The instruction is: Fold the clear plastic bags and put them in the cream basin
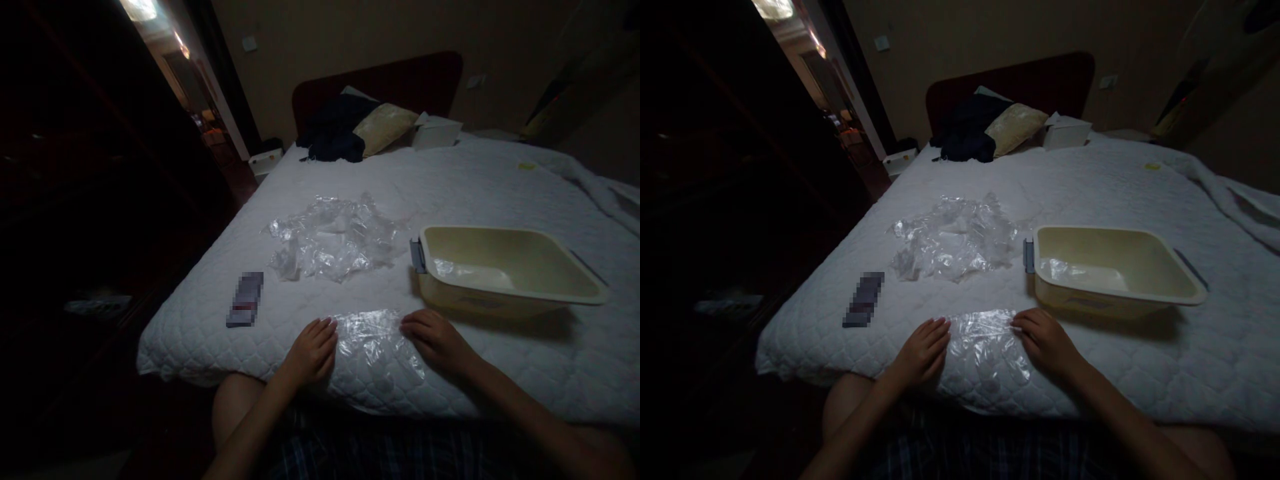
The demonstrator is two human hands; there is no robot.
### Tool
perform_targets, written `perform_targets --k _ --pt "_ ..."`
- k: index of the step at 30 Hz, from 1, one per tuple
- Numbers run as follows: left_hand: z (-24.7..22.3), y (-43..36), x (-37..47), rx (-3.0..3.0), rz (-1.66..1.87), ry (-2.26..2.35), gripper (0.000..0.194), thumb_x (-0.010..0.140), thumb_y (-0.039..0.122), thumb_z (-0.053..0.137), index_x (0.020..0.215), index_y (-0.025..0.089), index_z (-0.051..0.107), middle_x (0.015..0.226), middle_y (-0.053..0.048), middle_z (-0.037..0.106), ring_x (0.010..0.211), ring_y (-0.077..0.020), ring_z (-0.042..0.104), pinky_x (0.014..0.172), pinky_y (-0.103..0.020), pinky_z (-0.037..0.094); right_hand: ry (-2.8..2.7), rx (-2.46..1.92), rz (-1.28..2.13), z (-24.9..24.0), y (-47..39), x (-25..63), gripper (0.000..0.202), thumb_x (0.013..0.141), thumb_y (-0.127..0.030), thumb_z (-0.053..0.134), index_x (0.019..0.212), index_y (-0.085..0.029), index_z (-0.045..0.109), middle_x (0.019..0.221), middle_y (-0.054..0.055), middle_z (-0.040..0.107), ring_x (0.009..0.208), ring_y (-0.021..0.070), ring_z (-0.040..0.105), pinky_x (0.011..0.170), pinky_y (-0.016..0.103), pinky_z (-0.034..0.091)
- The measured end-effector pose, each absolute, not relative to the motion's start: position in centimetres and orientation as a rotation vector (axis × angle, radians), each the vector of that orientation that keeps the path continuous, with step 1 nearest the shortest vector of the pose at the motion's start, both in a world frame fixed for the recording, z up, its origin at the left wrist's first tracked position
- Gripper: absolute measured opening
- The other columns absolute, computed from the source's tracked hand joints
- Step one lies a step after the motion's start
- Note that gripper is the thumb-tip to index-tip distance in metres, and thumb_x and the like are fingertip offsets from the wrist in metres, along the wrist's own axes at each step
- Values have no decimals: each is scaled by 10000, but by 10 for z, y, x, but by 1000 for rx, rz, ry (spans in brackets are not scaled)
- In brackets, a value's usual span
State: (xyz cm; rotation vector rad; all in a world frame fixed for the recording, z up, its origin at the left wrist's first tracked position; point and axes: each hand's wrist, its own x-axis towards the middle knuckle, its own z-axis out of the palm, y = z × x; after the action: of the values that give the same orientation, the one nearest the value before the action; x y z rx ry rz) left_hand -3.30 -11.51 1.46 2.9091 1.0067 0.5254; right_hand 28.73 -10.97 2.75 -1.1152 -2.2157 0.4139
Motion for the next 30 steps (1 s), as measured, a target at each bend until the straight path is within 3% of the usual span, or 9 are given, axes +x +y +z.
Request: perform_targets --k 4,10,12,16,26,30 --pt "13 -117 -30 2928 529 1013 382 794 169 418 1167 126 489 1277 -145 460 1235 -283 336 987 -492 316 -1779 -1242 643 46 -116 257 190 791 -265 482 911 -237 627 900 80 626 872 226 569 794 397 441" --pt "10 -117 -28 2929 552 1002 364 798 181 421 1148 118 498 1300 -161 428 1248 -281 316 992 -490 315 -1030 -976 1564 38 -108 160 367 748 -474 524 1055 -277 557 1176 52 553 1117 227 482 944 413 368" --pt "10 -116 -29 2937 531 1007 360 807 205 418 1148 116 496 1283 -167 445 1244 -281 323 991 -490 318 -836 -944 1702 24 -103 141 423 696 -511 573 1048 -277 557 1229 48 515 1176 227 427 985 413 326" --pt "9 -117 -33 2951 476 1005 381 813 227 427 1166 91 477 1297 -191 418 1248 -286 314 993 -479 317 -626 -980 1726 8 -98 145 418 628 -490 652 979 -273 585 1232 39 512 1226 219 363 1017 396 295" --pt "4 -118 -37 2987 398 1002 413 832 242 401 1224 111 426 1356 -167 343 1276 -276 258 1005 -483 296 -353 -1013 1571 17 -100 227 131 706 -272 604 823 -224 639 1079 38 619 1160 197 450 962 329 388" --pt "3 -119 -38 3000 364 1026 455 837 237 393 1278 129 368 1381 -148 304 1296 -264 208 1015 -475 279 -233 -992 1591 17 -96 242 115 737 -223 536 786 -216 640 1013 62 643 1137 190 477 921 324 435"
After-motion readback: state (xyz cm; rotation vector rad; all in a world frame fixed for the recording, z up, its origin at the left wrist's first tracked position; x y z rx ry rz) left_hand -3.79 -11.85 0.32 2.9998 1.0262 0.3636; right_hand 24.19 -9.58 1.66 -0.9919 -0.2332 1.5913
